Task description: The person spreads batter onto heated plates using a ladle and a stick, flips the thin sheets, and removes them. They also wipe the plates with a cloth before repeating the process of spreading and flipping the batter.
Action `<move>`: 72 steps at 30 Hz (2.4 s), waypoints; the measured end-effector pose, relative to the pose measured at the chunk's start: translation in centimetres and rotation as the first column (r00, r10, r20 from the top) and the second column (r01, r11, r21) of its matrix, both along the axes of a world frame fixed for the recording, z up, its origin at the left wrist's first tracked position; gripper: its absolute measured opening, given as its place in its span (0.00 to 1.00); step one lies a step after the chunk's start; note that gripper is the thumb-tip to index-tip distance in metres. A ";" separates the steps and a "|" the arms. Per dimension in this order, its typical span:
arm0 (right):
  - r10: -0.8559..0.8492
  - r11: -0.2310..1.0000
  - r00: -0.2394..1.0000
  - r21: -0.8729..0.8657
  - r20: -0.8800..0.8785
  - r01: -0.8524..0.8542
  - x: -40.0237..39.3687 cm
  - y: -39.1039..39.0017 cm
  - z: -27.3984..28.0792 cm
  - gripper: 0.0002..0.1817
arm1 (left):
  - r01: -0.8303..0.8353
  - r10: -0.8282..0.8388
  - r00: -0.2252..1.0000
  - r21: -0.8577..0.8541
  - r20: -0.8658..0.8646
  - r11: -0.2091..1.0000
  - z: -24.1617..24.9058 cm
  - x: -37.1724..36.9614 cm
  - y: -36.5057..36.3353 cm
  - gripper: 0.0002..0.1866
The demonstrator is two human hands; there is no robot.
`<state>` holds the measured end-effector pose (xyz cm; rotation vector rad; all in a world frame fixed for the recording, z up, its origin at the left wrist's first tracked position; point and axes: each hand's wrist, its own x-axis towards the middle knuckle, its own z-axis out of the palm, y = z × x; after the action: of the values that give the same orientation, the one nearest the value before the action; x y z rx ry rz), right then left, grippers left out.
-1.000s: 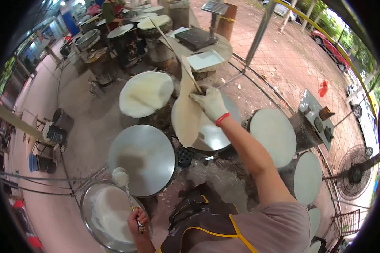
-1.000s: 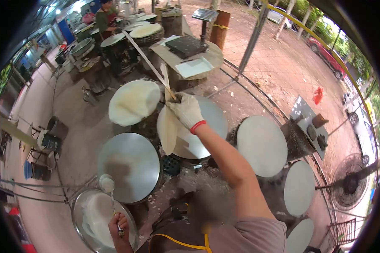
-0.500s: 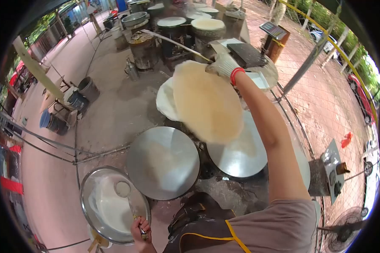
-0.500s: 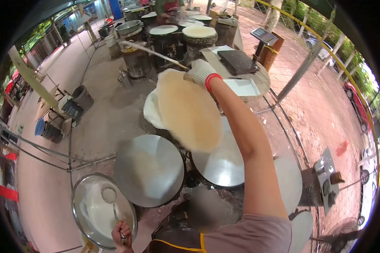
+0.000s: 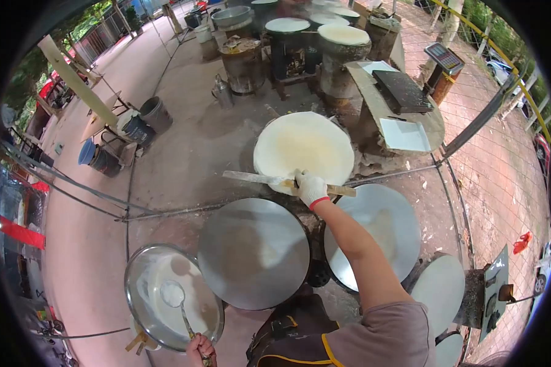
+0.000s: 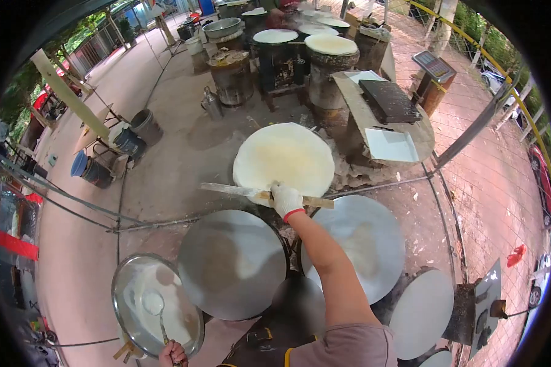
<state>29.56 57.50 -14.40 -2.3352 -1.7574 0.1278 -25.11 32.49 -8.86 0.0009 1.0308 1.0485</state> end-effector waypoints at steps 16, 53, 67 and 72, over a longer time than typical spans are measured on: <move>0.284 0.928 0.602 0.055 -0.746 -0.369 -22.2 -11.8 1.2 0.27 | -0.302 0.295 0.953 -0.152 -0.069 0.941 -4.1 -9.7 -5.0 0.12; -0.033 0.910 -0.367 0.124 -0.930 -0.396 -58.0 -10.5 19.3 0.14 | 0.260 -0.085 0.951 0.623 -0.296 0.738 16.1 -25.7 12.2 0.08; 0.231 0.969 0.339 0.184 -0.912 -0.164 -37.9 -26.6 5.3 0.21 | 0.464 -0.479 0.877 0.195 0.038 0.864 10.5 -9.1 -0.1 0.09; -0.010 0.991 0.155 0.011 -0.988 0.133 -27.2 -35.2 12.4 0.22 | 0.682 -0.545 0.725 0.325 -0.421 0.656 11.9 3.0 -4.1 0.07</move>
<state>2.40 22.30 -2.03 -1.4376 -0.8377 1.2390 -22.11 28.38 3.01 0.8813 0.9070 0.6249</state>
